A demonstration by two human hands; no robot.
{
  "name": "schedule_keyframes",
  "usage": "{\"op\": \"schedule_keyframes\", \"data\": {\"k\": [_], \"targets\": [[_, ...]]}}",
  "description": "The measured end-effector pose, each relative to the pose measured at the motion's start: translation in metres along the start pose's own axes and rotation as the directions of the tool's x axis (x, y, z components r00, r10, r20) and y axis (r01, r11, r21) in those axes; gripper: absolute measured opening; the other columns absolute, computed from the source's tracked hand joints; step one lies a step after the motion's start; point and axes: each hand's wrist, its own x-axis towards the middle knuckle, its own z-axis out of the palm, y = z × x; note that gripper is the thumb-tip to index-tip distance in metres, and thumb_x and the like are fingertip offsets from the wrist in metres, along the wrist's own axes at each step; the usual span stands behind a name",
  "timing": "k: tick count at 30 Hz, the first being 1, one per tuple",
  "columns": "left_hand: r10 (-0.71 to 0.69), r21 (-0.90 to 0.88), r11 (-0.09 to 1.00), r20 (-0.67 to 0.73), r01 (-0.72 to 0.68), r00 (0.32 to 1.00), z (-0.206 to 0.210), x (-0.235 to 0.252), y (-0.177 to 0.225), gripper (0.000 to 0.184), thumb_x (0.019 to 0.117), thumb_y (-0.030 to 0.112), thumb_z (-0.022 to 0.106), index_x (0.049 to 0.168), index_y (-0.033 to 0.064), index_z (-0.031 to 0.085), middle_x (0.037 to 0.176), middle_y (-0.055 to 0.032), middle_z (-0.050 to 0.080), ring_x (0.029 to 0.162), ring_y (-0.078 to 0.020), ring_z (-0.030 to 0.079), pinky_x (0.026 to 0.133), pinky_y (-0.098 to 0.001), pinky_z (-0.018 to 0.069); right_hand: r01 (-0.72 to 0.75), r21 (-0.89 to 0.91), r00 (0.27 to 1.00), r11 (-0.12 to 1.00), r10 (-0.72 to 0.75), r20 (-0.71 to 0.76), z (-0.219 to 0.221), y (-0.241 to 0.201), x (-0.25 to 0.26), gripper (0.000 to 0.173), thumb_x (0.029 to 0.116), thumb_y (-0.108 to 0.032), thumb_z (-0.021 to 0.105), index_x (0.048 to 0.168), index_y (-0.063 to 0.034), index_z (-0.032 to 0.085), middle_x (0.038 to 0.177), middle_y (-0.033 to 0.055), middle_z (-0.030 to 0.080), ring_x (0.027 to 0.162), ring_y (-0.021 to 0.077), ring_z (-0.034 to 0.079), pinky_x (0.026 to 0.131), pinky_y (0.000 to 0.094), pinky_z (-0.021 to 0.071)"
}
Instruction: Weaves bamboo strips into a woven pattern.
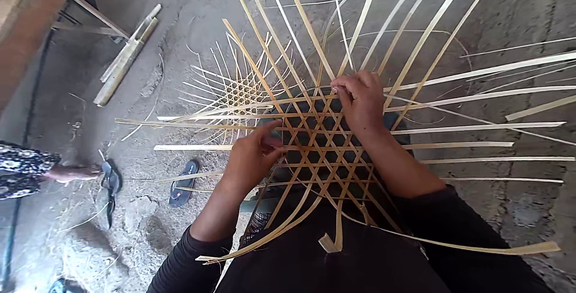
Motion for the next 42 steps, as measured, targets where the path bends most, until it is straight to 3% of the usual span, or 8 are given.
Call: {"op": "schedule_keyframes", "data": {"k": [5,9,19,27,31,34,37,42], "targets": [[-0.237,-0.874,0.473,-0.247,-0.110,0.940,0.036,0.015,-0.004,0.021,0.1094,0.011,0.031,0.114,0.0109,0.052,0.103,-0.0071,0.070,0.097,-0.0206,0.071,0.093,-0.0394,0.0573,-0.024,-0.004,1.000,1.000,0.024,0.016,0.000,0.000,0.001,0.019,0.1036,-0.022,0.061,0.111,-0.0150,0.076,0.102,0.0121,0.068,0.101,0.0312,0.062,0.092,0.0472,0.0495],[-0.537,-0.972,0.229,-0.081,0.053,0.840,0.052,0.038,-0.013,0.020,0.1128,0.015,0.027,0.109,0.0065,0.044,0.083,-0.0079,0.065,0.074,-0.0171,0.069,0.077,-0.0318,0.0598,-0.017,-0.008,1.000,1.000,0.018,0.025,-0.003,-0.002,0.002,0.018,0.1029,-0.019,0.061,0.111,-0.0139,0.076,0.104,0.0132,0.068,0.101,0.0328,0.063,0.092,0.0495,0.0500],[-0.361,-0.768,0.370,0.399,0.523,0.843,0.003,0.066,-0.021,0.030,0.1078,0.012,0.047,0.136,0.0100,0.057,0.085,-0.0036,0.062,0.067,-0.0110,0.064,0.070,-0.0249,0.0592,-0.039,-0.001,0.997,0.999,0.039,0.062,-0.006,-0.003,0.002,0.019,0.1033,-0.018,0.060,0.113,-0.0125,0.076,0.108,0.0157,0.068,0.104,0.0364,0.063,0.095,0.0555,0.0489],[-0.462,-0.882,0.426,-0.021,0.201,0.887,0.044,0.049,-0.014,0.022,0.1086,0.012,0.040,0.100,0.0019,0.057,0.081,-0.0060,0.063,0.069,-0.0131,0.065,0.072,-0.0265,0.0576,-0.020,0.019,0.999,1.000,0.019,0.044,-0.007,-0.002,0.002,0.018,0.1026,-0.017,0.061,0.111,-0.0110,0.076,0.106,0.0161,0.069,0.103,0.0367,0.064,0.094,0.0547,0.0496],[-0.180,-0.714,0.684,-0.362,-0.148,0.915,0.072,0.030,-0.027,0.021,0.1023,0.005,0.048,0.115,-0.0037,0.062,0.098,-0.0118,0.071,0.087,-0.0183,0.072,0.082,-0.0345,0.0607,-0.027,0.034,0.999,0.999,0.026,0.035,-0.005,0.000,0.000,0.019,0.1031,-0.018,0.061,0.112,-0.0124,0.076,0.106,0.0149,0.068,0.103,0.0357,0.063,0.094,0.0536,0.0494],[-0.103,-0.603,0.794,-0.253,-0.074,0.962,0.062,0.028,-0.019,0.043,0.1070,0.014,0.048,0.145,-0.0066,0.048,0.125,-0.0172,0.067,0.110,-0.0195,0.068,0.099,-0.0343,0.0555,-0.018,0.028,1.000,0.999,0.018,0.018,-0.004,0.001,0.001,0.018,0.1025,-0.018,0.062,0.111,-0.0124,0.076,0.106,0.0148,0.069,0.102,0.0351,0.064,0.093,0.0538,0.0500],[-0.168,-0.614,0.781,-0.031,0.114,0.985,0.038,0.042,-0.006,0.029,0.1090,0.017,0.044,0.126,-0.0027,0.057,0.111,-0.0118,0.065,0.100,-0.0150,0.065,0.093,-0.0323,0.0538,-0.019,0.019,1.000,1.000,0.018,0.024,-0.005,0.000,0.000,0.018,0.1024,-0.018,0.061,0.111,-0.0116,0.076,0.106,0.0160,0.069,0.102,0.0361,0.064,0.092,0.0546,0.0503],[-0.326,-0.866,0.492,-0.092,0.086,0.941,0.030,0.022,0.021,0.039,0.1077,0.005,0.041,0.146,-0.0022,0.040,0.116,-0.0178,0.065,0.097,-0.0209,0.070,0.091,-0.0333,0.0576,-0.035,0.029,0.999,0.999,0.034,0.032,-0.006,0.000,-0.001,0.017,0.1018,-0.017,0.063,0.112,-0.0121,0.076,0.107,0.0143,0.069,0.103,0.0352,0.064,0.093,0.0539,0.0501]]}}
